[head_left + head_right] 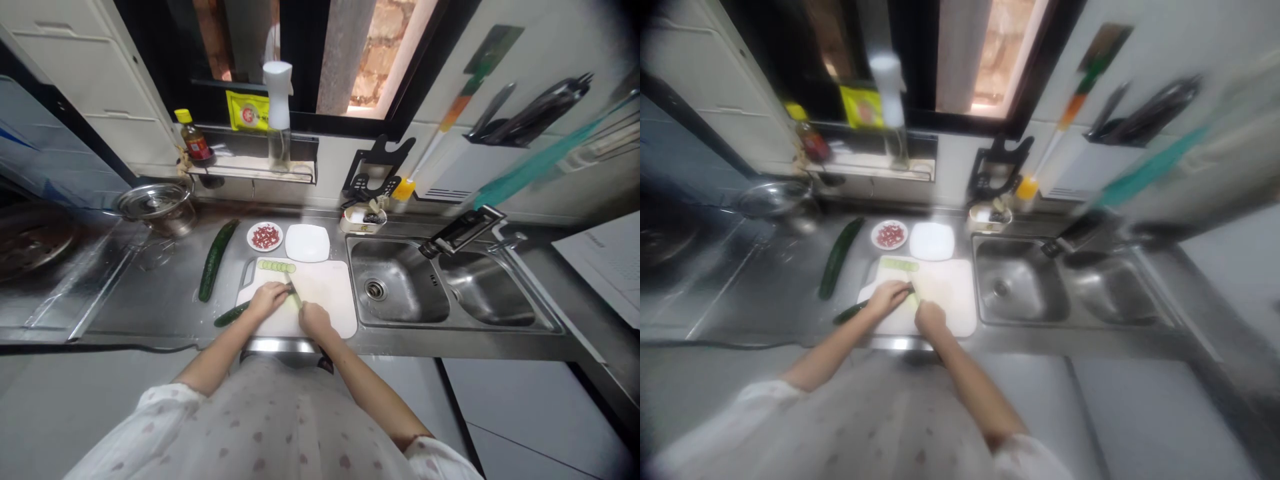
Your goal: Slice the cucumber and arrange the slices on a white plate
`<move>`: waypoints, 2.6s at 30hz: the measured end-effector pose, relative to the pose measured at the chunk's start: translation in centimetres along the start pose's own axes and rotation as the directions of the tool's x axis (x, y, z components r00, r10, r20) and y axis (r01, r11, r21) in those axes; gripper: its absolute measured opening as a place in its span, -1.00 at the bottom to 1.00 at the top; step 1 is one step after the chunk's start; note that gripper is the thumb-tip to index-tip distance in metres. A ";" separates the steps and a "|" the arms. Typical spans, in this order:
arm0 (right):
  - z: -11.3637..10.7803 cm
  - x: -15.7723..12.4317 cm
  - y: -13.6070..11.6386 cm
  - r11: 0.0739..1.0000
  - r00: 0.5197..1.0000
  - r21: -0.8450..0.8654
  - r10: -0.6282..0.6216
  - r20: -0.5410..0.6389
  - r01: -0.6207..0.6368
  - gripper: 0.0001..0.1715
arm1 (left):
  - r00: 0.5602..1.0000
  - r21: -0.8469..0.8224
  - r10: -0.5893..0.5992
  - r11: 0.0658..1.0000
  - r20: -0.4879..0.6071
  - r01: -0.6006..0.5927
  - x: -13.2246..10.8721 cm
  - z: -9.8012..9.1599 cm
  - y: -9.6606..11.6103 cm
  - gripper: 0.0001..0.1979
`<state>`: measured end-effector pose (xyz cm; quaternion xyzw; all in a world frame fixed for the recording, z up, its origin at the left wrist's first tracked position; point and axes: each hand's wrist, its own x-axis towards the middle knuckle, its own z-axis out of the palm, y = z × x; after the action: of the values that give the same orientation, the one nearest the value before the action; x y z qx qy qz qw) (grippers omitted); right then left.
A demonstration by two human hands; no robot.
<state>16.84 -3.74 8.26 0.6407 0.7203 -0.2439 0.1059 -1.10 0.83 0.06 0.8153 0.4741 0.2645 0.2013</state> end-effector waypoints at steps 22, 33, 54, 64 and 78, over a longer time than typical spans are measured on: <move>0.1 -0.6 0.1 1.000 0.999 0.005 0.024 0.035 -0.024 -0.63 | 1.000 0.011 -0.001 1.000 0.003 0.001 0.0 0.1 -0.2 -0.75; 0.2 -0.9 0.2 1.000 0.998 -0.008 0.028 0.058 -0.027 -0.64 | 1.000 0.000 -0.008 1.000 0.005 0.008 0.0 0.1 -0.1 -0.75; 1.0 -0.7 0.9 1.000 0.999 0.017 0.009 0.047 -0.009 -0.63 | 0.999 0.010 -0.034 0.999 0.026 0.034 0.1 0.3 -0.5 -0.75; 0.8 0.3 0.4 1.000 0.999 0.021 0.018 0.039 -0.019 -0.62 | 1.000 -0.007 -0.020 1.000 0.020 0.020 0.0 0.1 -0.3 -0.75; 0.2 -0.1 0.8 0.999 0.998 0.038 0.007 0.061 -0.010 -0.64 | 0.998 0.002 -0.044 0.999 0.035 0.044 0.1 0.3 -0.7 -0.74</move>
<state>17.57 -3.85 7.93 0.6380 0.7092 -0.2765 0.1167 -1.34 1.25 -0.57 0.8094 0.4884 0.2455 0.2148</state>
